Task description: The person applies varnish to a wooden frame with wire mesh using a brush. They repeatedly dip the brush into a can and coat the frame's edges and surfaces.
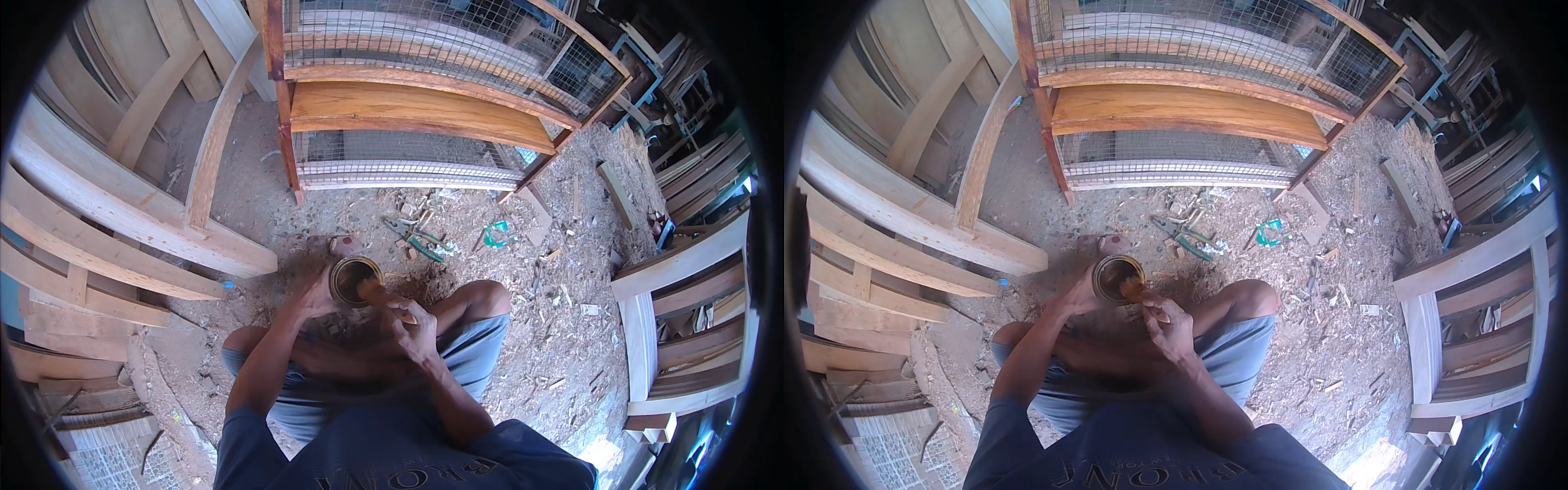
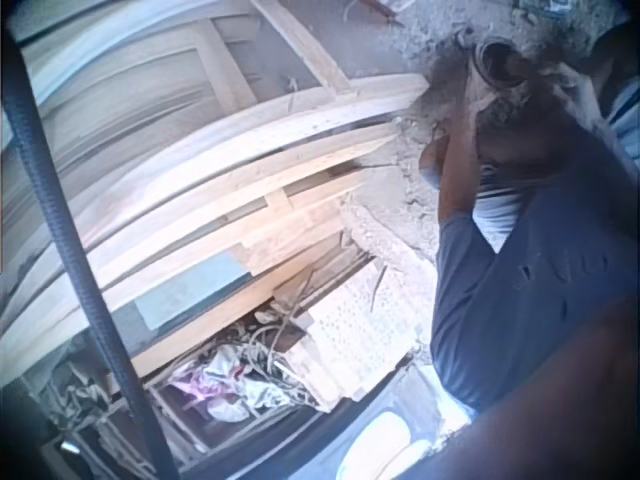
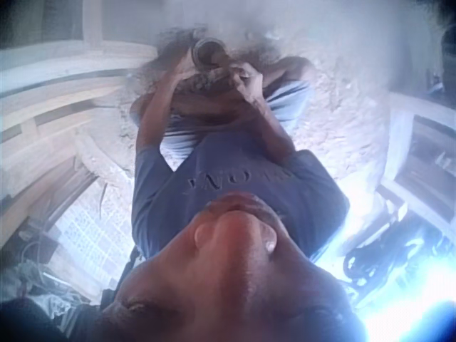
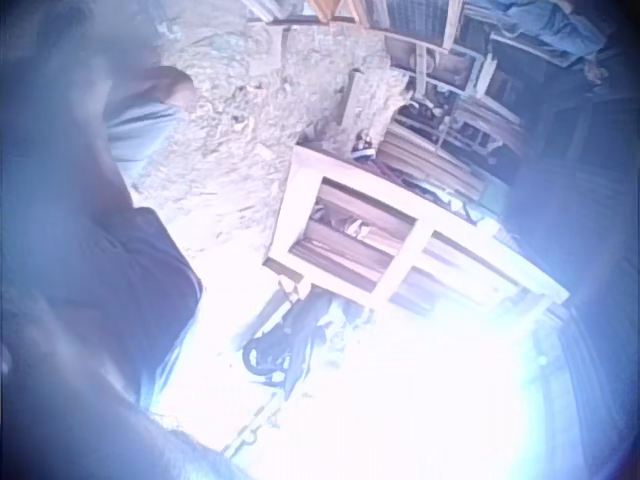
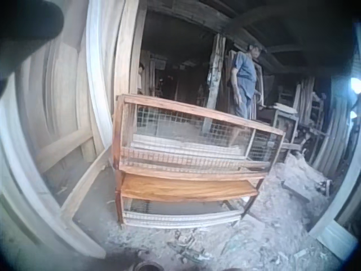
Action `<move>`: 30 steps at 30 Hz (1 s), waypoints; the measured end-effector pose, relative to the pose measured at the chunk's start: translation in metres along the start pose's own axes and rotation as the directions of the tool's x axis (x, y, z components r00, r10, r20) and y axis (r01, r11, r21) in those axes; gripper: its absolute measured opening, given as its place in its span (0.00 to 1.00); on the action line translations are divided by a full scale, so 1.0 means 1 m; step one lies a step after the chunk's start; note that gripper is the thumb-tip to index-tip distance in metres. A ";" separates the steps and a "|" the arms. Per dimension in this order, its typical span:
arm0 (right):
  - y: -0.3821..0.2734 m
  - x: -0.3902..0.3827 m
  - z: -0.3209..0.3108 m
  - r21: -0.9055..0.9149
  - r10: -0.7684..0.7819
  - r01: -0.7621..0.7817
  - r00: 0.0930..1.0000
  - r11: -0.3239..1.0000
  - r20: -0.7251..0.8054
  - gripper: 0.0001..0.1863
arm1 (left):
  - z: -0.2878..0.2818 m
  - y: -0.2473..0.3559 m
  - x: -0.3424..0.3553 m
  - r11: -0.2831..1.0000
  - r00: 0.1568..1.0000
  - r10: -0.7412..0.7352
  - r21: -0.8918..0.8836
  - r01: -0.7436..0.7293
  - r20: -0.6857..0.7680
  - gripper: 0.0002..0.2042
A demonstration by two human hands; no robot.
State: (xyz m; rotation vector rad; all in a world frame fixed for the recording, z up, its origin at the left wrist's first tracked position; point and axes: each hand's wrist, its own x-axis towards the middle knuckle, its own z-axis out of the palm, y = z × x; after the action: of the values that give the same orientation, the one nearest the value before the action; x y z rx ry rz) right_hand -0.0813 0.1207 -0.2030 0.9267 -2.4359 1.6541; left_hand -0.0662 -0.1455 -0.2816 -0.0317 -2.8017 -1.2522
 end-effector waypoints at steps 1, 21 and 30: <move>0.001 0.000 0.001 0.015 0.206 -0.207 0.978 0.978 0.036 0.10 | 0.002 0.000 0.003 0.995 1.000 0.026 -0.095 -0.025 0.009 0.40; 0.017 -0.018 -0.027 0.628 0.370 -0.167 0.906 0.760 -0.207 0.07 | 0.004 0.016 -0.002 0.986 0.995 0.076 -0.146 -0.084 -0.060 0.50; 0.024 0.013 -0.013 0.507 0.494 -0.338 0.844 0.793 -0.209 0.12 | 0.017 -0.001 -0.010 0.993 0.996 -0.002 -0.115 -0.008 -0.088 0.52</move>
State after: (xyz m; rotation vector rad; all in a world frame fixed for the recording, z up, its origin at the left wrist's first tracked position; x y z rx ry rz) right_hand -0.1072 0.1319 -0.2131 0.0643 -2.1584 2.3674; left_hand -0.0570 -0.1334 -0.2948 0.0121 -2.6522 -1.3780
